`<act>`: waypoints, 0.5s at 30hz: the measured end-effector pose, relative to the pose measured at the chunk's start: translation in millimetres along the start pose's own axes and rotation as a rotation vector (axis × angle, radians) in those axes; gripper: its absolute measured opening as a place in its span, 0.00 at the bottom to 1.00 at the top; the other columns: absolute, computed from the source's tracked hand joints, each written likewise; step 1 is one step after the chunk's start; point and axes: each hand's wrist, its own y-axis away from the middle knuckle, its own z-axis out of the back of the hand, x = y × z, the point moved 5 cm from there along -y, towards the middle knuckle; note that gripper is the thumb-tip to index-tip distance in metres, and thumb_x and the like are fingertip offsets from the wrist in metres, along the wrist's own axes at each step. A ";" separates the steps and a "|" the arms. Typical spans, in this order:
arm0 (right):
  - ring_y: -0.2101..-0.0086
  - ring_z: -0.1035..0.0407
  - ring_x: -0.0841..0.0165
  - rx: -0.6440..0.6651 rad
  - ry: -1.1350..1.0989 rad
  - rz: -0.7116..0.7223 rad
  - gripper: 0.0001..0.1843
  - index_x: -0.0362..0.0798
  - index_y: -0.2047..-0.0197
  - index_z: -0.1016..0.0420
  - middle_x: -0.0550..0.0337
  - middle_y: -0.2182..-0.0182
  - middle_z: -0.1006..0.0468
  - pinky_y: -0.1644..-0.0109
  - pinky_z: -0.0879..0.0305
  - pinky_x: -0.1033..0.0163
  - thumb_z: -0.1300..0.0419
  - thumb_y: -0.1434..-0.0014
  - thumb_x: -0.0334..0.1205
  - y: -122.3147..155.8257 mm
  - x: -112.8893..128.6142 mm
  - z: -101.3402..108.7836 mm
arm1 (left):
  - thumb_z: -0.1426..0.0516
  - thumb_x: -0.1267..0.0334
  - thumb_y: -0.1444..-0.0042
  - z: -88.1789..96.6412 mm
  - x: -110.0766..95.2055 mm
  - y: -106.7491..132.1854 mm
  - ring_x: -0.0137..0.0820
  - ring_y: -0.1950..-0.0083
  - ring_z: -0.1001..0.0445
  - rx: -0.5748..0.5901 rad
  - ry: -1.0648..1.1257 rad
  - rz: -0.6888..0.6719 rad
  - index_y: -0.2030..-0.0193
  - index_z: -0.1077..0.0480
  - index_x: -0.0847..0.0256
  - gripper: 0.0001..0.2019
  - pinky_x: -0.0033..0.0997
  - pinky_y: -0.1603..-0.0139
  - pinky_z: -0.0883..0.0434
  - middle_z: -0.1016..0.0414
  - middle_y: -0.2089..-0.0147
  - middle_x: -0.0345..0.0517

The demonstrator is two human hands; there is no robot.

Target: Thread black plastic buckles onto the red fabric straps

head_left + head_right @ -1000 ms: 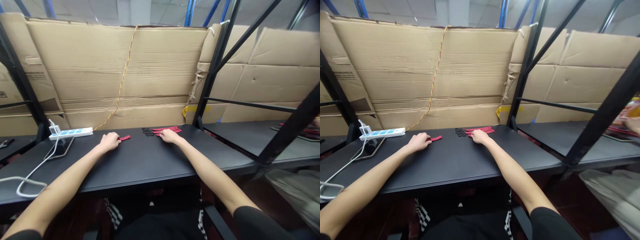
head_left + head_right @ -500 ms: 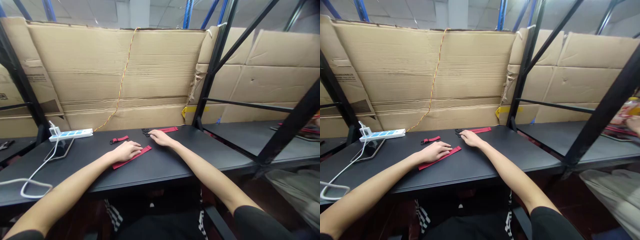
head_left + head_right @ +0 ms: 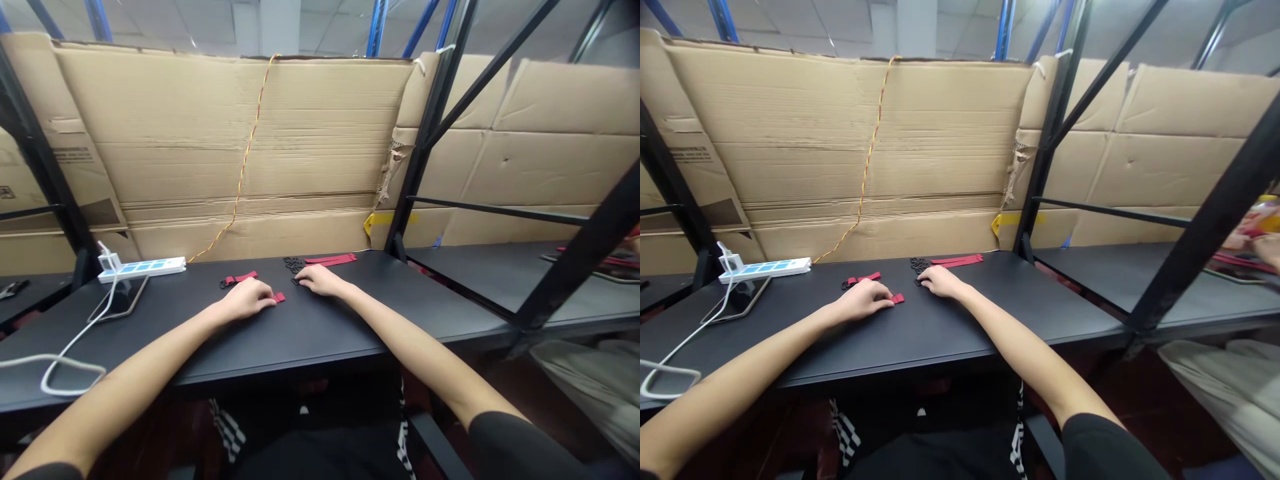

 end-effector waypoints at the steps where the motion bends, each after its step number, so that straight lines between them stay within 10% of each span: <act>1: 0.57 0.27 0.61 0.005 -0.016 -0.001 0.13 0.46 0.56 0.21 0.51 0.58 0.20 0.51 0.35 0.59 0.44 0.41 0.32 0.6 0.9 0.1 | 0.43 0.59 0.45 -1.5 1.3 -0.4 0.34 0.62 0.24 0.012 0.037 0.013 0.63 0.24 0.59 0.09 0.29 0.59 0.31 0.21 0.63 0.44; 15: 0.56 0.31 0.63 0.003 -0.179 -0.019 0.10 0.44 0.57 0.26 0.50 0.57 0.25 0.51 0.36 0.57 0.43 0.43 0.32 -1.9 21.3 -10.1 | 0.43 0.65 0.50 -8.7 11.8 -1.9 0.33 0.63 0.29 0.067 0.139 0.131 0.61 0.27 0.60 0.09 0.30 0.60 0.31 0.27 0.62 0.45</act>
